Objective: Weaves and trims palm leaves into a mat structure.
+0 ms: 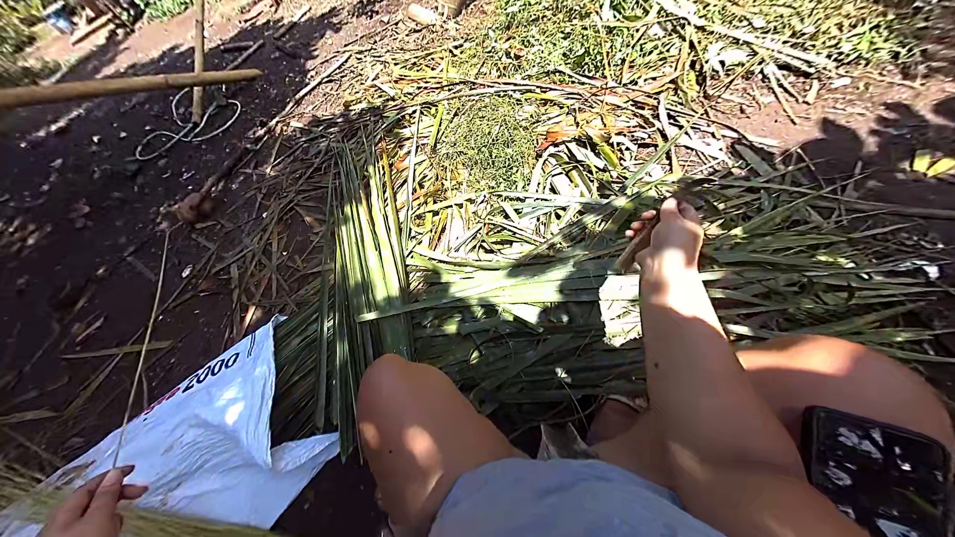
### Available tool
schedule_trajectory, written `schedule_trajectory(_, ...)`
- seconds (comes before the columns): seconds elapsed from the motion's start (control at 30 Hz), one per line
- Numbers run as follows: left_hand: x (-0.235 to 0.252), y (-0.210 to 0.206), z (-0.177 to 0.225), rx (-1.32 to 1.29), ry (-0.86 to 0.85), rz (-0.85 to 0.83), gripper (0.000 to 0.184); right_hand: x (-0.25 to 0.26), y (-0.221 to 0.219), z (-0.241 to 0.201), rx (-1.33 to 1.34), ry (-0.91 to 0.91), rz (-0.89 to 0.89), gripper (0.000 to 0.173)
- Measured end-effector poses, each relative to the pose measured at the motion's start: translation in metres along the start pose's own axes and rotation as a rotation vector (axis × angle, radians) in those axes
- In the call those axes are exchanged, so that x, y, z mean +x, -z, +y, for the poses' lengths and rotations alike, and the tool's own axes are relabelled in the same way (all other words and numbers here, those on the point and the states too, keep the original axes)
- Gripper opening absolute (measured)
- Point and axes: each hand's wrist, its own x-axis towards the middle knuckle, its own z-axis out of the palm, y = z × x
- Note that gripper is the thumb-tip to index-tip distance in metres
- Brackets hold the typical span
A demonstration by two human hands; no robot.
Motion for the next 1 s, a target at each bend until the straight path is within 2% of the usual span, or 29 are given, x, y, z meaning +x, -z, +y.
schedule_trajectory(0.07,-0.039,-0.049,0.075,-0.057,-0.176,0.085,0.041,-0.037,-0.019,-0.001,-0.08,0.016,-0.301,0.025)
schedule_trajectory(0.17,-0.094,-0.11,0.164,-0.1,-0.301,0.053,0.039,-0.117,-0.05,-0.005,-0.175,-0.047,-0.764,0.017)
schedule_trajectory(0.27,-0.124,-0.152,0.208,-0.138,-0.446,-0.018,0.034,-0.178,-0.059,-0.001,-0.231,-0.16,-1.217,0.027)
schedule_trajectory(0.3,-0.132,-0.161,0.219,-0.141,-0.496,-0.041,0.033,-0.191,-0.059,0.001,-0.247,-0.183,-1.326,0.029)
schedule_trajectory(0.37,-0.145,-0.174,0.235,-0.127,-0.585,-0.073,0.033,-0.204,-0.058,0.002,-0.283,-0.247,-1.436,0.036)
schedule_trajectory(0.5,-0.164,-0.192,0.25,-0.082,-0.71,-0.081,0.031,-0.205,-0.053,0.003,-0.25,-0.316,-1.426,0.039)
schedule_trajectory(0.6,-0.171,-0.2,0.248,-0.056,-0.81,-0.072,0.031,-0.198,-0.049,0.002,-0.2,-0.326,-1.331,0.018)
schedule_trajectory(0.63,-0.172,-0.202,0.247,-0.043,-0.821,-0.073,0.031,-0.194,-0.047,0.002,-0.175,-0.326,-1.292,0.017)
schedule_trajectory(0.77,-0.17,-0.202,0.235,0.033,-0.861,-0.035,0.031,-0.167,-0.043,-0.004,-0.138,-0.374,-1.151,0.029)
schedule_trajectory(0.9,-0.163,-0.199,0.219,0.065,-0.987,0.109,0.03,-0.136,-0.038,-0.011,-0.014,-0.45,-1.081,0.025)
schedule_trajectory(1.0,-0.158,-0.192,0.211,0.093,-1.029,0.142,0.031,-0.125,-0.034,-0.011,0.036,-0.468,-1.034,0.027)
